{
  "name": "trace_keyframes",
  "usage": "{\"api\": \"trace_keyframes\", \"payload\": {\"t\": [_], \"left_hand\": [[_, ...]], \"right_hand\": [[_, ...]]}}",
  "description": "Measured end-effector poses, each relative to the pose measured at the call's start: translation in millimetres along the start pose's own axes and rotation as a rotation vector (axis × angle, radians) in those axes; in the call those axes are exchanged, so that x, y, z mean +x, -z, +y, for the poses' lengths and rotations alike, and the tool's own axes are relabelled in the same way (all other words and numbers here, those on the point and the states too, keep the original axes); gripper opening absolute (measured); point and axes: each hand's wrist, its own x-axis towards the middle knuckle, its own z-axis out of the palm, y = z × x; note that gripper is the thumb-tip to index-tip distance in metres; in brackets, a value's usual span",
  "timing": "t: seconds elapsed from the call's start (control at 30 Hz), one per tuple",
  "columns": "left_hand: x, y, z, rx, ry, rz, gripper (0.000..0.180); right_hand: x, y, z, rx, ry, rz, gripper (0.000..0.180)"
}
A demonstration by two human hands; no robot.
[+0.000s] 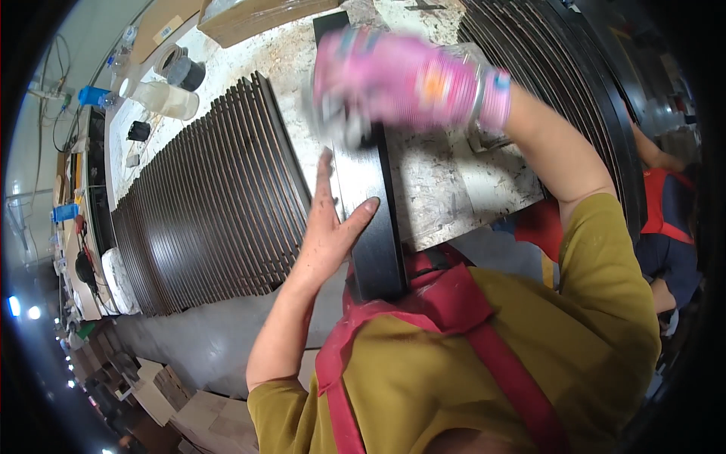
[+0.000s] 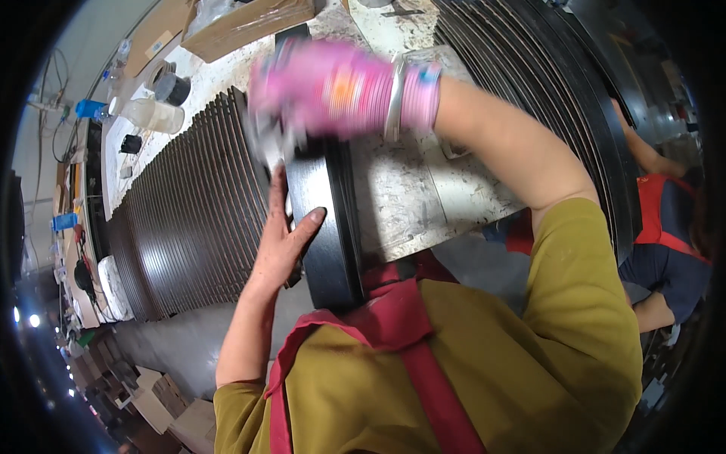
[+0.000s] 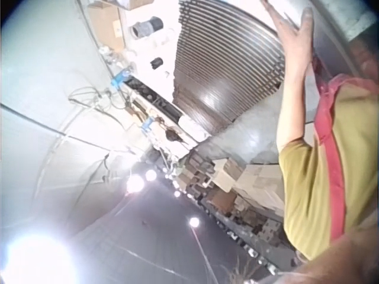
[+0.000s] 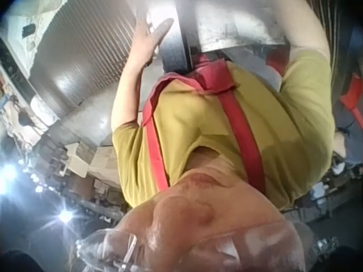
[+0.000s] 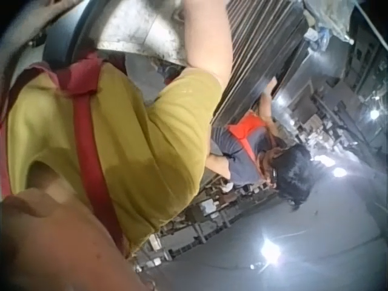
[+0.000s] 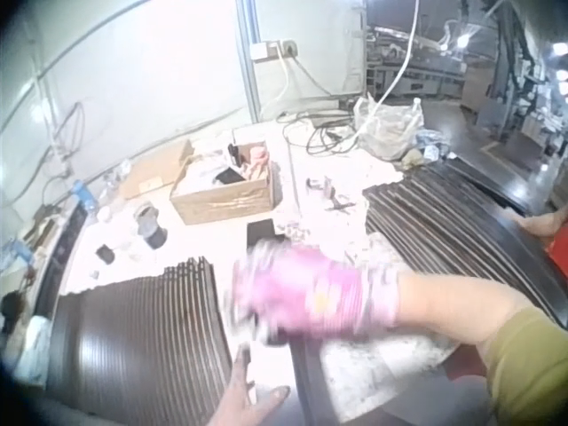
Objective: The person picks up black panels from a stack on a table, wipes them with a cloth, and carries a group of them to stack on a floor pallet.
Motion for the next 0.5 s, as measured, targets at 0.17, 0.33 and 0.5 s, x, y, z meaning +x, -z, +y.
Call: {"api": "trace_keyframes", "payload": {"t": [0.17,0.33,0.5], "left_hand": [[-11,-11,2,-0.346,0.208,-0.043,0.077],[-9,-12,-4,-0.442,0.214,-0.042,0.075],[-18,-12,-2,-0.413,0.296,0.007,0.073]], "right_hand": [[1,-17,45,-0.095,-0.365,-0.16,0.017],[13,-12,40,-0.073,-0.506,-0.258,0.019],[-13,-32,-47,0.101,0.244,0.163,0.006]]}}
